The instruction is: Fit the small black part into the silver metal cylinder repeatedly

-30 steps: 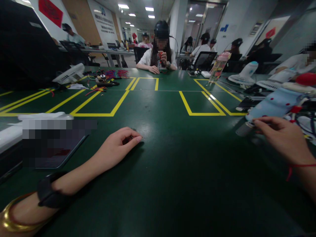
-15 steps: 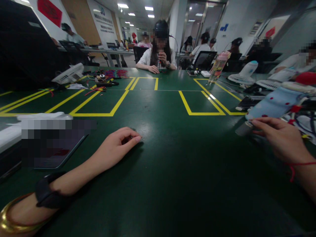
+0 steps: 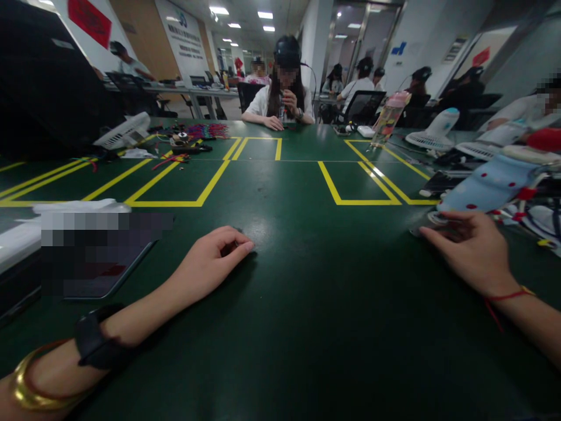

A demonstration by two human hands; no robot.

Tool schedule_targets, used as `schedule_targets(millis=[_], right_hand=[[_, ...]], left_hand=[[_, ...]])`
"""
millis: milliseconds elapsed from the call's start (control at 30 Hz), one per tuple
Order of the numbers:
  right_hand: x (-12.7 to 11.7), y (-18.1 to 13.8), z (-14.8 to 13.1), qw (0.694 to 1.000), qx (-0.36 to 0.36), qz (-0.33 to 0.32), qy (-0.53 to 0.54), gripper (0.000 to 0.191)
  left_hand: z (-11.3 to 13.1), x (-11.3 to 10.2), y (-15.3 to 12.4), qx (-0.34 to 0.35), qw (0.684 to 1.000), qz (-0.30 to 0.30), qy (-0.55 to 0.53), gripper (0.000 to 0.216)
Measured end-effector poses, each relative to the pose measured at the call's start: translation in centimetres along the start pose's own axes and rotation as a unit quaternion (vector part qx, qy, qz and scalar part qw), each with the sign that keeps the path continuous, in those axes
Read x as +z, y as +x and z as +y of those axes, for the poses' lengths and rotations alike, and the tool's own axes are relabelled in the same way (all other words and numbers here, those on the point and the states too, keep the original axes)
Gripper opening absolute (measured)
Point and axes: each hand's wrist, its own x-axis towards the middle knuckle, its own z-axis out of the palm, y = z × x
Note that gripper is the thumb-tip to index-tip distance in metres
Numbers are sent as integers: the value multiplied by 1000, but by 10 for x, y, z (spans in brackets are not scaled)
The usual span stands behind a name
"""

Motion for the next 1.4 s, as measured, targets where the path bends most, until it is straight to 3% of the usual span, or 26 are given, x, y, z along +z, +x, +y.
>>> schedule_targets(millis=[100, 233, 367, 567, 733, 833, 933, 1167, 1400], right_hand=[[24, -15, -43, 985, -83, -84, 129, 48], [62, -40, -113, 912, -185, -254, 265, 38], [85, -54, -146, 873, -230, -308, 301, 37], [86, -56, -146, 868, -238, -313, 304, 36], [86, -57, -147, 865, -241, -322, 302, 36], [89, -57, -147, 860, -203, -332, 330, 50], [90, -57, -146, 851, -177, -349, 350, 57], [87, -54, -146, 877, -198, -325, 295, 47], [87, -54, -144, 876, -208, -323, 290, 44]], left_hand=[[1, 1, 1, 1, 1000, -1, 8, 30], [0, 1, 0, 11, 1000, 9, 13, 30], [-2, 0, -1, 17, 1000, 13, 16, 30], [6, 3, 5, 18, 1000, 4, 20, 30], [44, 9, 16, 89, 996, 19, -16, 29], [66, 16, 26, 139, 990, 10, -15, 25], [78, 20, 36, 146, 989, 11, -15, 19], [62, 6, 36, 92, 993, 71, -32, 21], [36, 40, 34, 104, 994, -18, 6, 13]])
